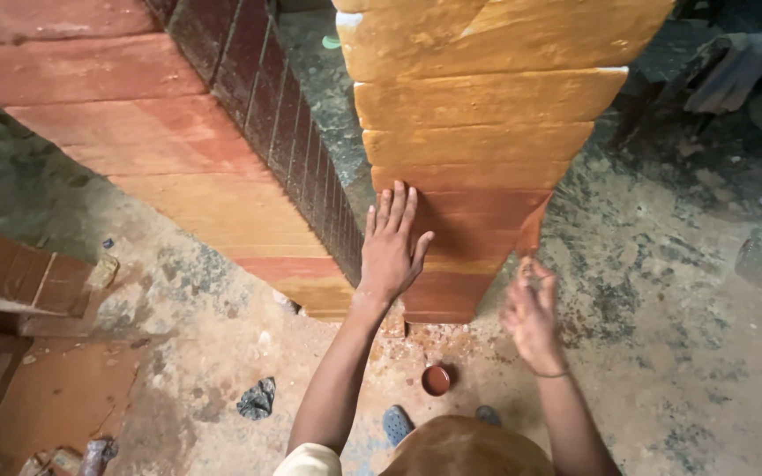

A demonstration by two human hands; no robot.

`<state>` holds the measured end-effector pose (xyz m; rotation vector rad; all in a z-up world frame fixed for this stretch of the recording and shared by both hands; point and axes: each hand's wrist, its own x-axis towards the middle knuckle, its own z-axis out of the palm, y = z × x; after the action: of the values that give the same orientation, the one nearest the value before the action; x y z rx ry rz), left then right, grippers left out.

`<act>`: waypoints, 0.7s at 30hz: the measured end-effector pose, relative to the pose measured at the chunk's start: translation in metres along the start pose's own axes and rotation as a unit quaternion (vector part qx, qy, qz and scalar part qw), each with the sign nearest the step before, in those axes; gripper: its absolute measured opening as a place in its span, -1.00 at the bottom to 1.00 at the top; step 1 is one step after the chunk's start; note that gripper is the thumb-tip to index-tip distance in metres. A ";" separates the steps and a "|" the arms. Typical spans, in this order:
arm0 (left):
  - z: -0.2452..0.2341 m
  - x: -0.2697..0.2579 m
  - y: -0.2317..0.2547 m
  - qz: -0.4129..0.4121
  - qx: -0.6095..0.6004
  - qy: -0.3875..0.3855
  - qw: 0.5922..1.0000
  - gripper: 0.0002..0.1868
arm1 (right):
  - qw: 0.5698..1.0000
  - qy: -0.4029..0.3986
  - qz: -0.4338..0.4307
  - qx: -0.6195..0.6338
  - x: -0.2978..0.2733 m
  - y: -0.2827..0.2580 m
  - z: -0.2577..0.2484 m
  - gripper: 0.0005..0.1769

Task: The person paints a vertical wooden beam with reddish-brown paint using a brush. They repeatedly dip the brush into a small container on the floor and apply the paint in long vertical strokes, gradually covering the yellow primed surface.

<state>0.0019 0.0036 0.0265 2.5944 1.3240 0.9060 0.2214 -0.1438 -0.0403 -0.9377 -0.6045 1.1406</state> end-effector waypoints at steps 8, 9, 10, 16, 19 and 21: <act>-0.004 0.000 -0.002 0.001 0.027 -0.020 0.999 -0.20 | 0.983 -0.143 0.118 -0.018 -0.006 0.010 0.014 -0.55; -0.005 0.000 -0.002 0.004 0.035 -0.025 0.999 -0.20 | 0.989 -0.128 0.078 0.010 -0.004 0.007 0.010 -0.59; -0.006 -0.001 -0.004 0.008 0.031 -0.022 0.999 -0.19 | 0.992 -0.113 0.038 0.038 0.001 0.003 0.004 -0.63; -0.006 -0.012 -0.015 0.041 -0.021 -0.013 0.999 -0.18 | 0.990 0.079 -0.103 0.058 0.002 -0.018 -0.053 -0.74; -0.006 -0.016 -0.018 0.040 -0.024 -0.025 0.999 -0.18 | 0.981 0.147 -0.094 0.086 0.000 -0.029 -0.068 -0.73; -0.007 -0.016 -0.020 0.037 -0.020 -0.035 0.998 -0.18 | 0.982 0.156 -0.087 0.060 0.003 -0.031 -0.065 -0.70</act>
<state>-0.0226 0.0025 0.0180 2.6346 1.1865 0.8350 0.2904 -0.1654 -0.0460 -0.9168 -0.3504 0.8439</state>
